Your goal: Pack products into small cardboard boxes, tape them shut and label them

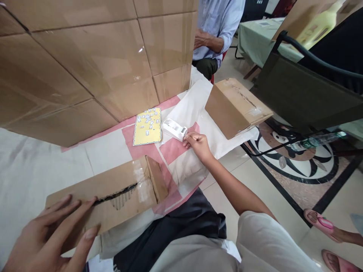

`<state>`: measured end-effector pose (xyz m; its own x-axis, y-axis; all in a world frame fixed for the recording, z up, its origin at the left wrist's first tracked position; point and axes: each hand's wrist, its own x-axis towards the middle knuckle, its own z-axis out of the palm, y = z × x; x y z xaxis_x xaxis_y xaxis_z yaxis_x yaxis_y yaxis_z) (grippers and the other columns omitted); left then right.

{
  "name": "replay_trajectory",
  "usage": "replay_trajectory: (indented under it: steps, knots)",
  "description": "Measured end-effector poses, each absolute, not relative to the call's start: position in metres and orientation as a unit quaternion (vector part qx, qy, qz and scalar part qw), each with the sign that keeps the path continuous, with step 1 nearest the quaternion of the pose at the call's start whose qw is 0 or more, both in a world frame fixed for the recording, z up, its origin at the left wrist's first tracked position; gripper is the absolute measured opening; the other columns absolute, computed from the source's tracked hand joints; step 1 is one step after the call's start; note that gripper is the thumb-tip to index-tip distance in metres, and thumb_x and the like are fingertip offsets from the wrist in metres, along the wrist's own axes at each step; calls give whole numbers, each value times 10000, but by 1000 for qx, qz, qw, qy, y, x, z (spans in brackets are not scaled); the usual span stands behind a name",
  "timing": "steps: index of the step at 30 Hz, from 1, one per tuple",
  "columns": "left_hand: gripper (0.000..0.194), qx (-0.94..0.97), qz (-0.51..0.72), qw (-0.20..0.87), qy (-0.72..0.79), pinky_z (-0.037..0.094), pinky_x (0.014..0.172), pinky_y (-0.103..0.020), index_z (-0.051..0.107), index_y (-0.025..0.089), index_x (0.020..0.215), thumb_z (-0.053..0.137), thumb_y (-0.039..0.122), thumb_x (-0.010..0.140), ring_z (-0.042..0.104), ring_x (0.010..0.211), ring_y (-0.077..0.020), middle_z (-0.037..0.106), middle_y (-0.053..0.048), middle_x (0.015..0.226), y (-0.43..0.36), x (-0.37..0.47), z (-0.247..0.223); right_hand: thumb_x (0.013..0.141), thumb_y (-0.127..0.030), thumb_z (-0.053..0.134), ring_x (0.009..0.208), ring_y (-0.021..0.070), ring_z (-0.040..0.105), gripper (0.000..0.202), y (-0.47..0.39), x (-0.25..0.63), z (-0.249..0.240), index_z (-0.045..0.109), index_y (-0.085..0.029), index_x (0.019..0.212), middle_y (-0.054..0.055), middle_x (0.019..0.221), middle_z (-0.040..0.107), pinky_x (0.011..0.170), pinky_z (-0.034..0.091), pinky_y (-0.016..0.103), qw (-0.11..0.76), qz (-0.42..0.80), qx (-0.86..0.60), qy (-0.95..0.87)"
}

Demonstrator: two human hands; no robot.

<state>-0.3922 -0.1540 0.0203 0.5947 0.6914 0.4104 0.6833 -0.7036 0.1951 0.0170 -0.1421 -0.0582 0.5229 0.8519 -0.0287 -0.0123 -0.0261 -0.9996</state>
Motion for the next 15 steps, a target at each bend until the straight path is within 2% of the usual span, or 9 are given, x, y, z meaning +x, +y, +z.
replay_trajectory:
  steps: [2, 6, 9, 12, 15]
  knots:
    - [574, 884, 251, 22, 393, 485, 1088, -622, 547, 339, 1475, 668, 295, 916, 615, 1251, -386, 620, -133, 1246, -156, -386, 23, 782, -580, 782, 594, 125, 622, 658, -150, 7, -54, 361, -209, 438, 49, 785, 701, 582, 550, 277, 624, 316, -620, -356]
    - [448, 883, 255, 19, 394, 473, 1078, -624, 616, 303, 1360, 668, 310, 915, 604, 1264, -383, 640, -123, 1240, -156, -379, 34, 914, -453, 707, 711, 186, 665, 645, -172, -26, -30, 338, -227, 435, 34, 582, 615, 659, 557, 313, 636, 236, -595, -432]
    - [395, 869, 282, -16, 405, 483, 1045, -572, 631, 336, 1313, 673, 315, 920, 633, 1208, -337, 665, -74, 1197, -158, -372, 48, 972, -290, 643, 672, 161, 662, 588, -188, -54, 0, 352, -214, 466, 40, 668, 672, 593, 536, 296, 650, 175, -525, -521]
    - [357, 855, 323, 10, 405, 510, 950, -480, 638, 312, 1296, 667, 308, 940, 664, 1036, -272, 660, -64, 1123, -167, -355, 63, 949, -110, 599, 648, 125, 664, 478, -201, -80, 25, 380, -212, 537, 40, 810, 730, 557, 522, 263, 655, 109, -413, -623]
    - [352, 872, 350, 107, 325, 535, 816, -393, 641, 269, 1279, 689, 320, 933, 659, 931, -226, 658, -59, 1092, -179, -334, 74, 870, -32, 637, 533, 98, 559, 429, -209, -104, 32, 385, -223, 580, 4, 831, 745, 488, 464, 266, 638, 40, -290, -712]
